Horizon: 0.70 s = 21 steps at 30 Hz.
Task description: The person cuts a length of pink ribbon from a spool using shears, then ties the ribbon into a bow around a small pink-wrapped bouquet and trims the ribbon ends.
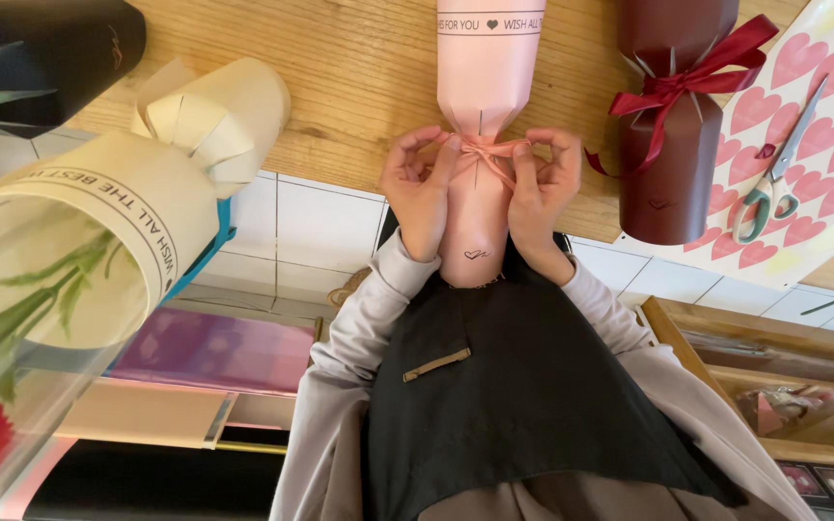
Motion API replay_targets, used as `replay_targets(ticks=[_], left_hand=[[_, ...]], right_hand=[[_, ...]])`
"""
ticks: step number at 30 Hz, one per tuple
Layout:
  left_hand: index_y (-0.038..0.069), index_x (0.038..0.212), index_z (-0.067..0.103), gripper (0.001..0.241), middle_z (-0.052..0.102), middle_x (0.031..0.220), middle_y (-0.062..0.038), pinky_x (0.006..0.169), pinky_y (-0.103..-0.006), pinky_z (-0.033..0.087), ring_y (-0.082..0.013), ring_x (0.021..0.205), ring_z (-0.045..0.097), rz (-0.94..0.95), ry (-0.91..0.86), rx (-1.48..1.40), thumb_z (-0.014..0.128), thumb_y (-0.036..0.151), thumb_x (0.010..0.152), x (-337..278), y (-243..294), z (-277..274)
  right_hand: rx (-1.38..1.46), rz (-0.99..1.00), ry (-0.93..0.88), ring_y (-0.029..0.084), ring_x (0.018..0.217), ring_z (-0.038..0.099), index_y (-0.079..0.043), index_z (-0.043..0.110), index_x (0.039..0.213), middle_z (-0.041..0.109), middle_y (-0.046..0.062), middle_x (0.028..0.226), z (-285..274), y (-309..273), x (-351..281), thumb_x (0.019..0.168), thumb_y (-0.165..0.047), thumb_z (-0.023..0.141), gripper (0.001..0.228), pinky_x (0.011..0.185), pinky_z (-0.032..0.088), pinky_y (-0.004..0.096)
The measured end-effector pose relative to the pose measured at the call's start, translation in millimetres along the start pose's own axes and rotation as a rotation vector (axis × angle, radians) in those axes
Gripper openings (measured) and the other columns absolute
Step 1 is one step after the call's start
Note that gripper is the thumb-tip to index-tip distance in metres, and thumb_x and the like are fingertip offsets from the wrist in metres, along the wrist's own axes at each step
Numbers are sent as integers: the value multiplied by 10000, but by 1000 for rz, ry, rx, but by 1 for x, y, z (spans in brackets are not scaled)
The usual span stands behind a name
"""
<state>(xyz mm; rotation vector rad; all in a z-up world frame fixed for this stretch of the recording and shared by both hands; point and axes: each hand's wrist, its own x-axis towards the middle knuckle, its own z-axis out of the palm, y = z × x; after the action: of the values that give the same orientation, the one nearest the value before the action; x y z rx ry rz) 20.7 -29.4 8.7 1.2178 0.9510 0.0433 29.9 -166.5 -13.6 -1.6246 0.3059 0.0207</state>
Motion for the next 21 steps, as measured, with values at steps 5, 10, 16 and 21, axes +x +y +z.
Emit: replay_targets(ticks=[5,10,16,21], left_hand=[[97,946,654,172,699,989,-69,643,-166,546,-73,688,681,130,154,-81,804,52,877,0,-14,11],[69,827,534,230,645,984,-134,642,-252,581,-163,682,693,192,177,-102,729,-9,920,1,-15,13],[113,724,370,411,617,988,-132,742,-251,485,-141,793,584,294,202,-45,692,-39,931,4,-28,8],[131,706,325,455,629,1007,-141,741,-256,475,-122,759,565,291,188,-19,668,-48,946,5,-25,5]], right_hand=[[26,27,68,40,504,502,-37,492,1046,533,78,925,0,6,2,978,84,550,150,473,415,188],[44,44,125,57,474,489,-90,439,1013,551,100,917,18,-6,7,959,91,543,215,442,351,185],[77,66,183,53,437,464,-142,387,982,579,109,910,27,-13,12,946,111,553,305,414,325,179],[163,114,208,46,387,392,-157,353,959,586,121,873,24,-7,15,935,132,542,346,370,306,186]])
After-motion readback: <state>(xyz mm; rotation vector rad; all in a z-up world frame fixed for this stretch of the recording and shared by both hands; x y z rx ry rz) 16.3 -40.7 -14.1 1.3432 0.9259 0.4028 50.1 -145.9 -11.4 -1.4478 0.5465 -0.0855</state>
